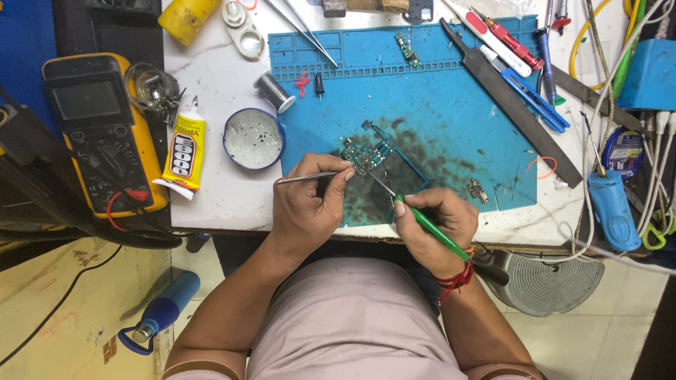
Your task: The person uses a hot air gun to heat a circuit board, then uses tweezers and a soldering iron to adjust and solder components. The person also uses a cotton swab to clean the board surface.
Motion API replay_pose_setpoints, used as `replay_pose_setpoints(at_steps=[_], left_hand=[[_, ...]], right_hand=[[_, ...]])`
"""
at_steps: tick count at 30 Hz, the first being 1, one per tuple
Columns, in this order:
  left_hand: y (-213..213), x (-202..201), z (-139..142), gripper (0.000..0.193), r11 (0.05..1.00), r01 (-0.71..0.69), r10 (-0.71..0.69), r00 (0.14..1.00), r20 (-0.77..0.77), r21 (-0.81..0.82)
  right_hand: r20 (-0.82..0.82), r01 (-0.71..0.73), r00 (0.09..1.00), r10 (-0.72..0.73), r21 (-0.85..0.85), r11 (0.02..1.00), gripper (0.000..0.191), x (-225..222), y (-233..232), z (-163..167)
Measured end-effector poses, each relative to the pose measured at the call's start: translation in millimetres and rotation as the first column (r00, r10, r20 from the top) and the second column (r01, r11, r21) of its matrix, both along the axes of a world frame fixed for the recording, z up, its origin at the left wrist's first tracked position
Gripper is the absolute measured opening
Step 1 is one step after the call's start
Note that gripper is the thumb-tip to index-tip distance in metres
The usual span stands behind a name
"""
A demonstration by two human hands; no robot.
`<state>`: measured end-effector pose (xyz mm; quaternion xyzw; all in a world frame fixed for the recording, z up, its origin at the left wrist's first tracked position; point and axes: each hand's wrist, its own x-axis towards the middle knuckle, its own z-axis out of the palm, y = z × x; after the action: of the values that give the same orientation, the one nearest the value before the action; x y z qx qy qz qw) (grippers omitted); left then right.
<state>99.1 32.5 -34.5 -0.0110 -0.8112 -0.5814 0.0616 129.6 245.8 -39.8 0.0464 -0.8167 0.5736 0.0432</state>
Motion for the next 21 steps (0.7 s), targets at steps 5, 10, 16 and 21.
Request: replay_pose_setpoints(at_steps=[5, 10, 16, 21], left_hand=[[-1.5, -0.9, 1.1, 0.010, 1.000, 0.000, 0.000, 0.998, -0.067, 0.000], [-0.4, 0.3, -0.2, 0.010, 1.000, -0.001, 0.001, 0.999, -0.044, 0.009], [-1.5, 0.7, -1.8, 0.010, 1.000, 0.007, -0.007, 0.999, -0.046, 0.001], [-1.1, 0.2, -0.7, 0.010, 1.000, 0.011, -0.011, 0.999, -0.053, 0.006]], right_hand=[[-0.006, -0.011, 1.000, 0.010, -0.091, 0.996, 0.011, -1.1, -5.0, 2.4], [-0.041, -0.014, 0.999, 0.014, -0.007, 1.000, 0.011, -3.2, -5.9, 4.6], [-0.068, -0.025, 0.997, 0.026, 0.020, 0.999, 0.011, -4.9, -6.1, 4.2], [-0.059, -0.031, 0.998, 0.033, 0.035, 0.999, 0.010, -5.6, -5.2, 5.2]])
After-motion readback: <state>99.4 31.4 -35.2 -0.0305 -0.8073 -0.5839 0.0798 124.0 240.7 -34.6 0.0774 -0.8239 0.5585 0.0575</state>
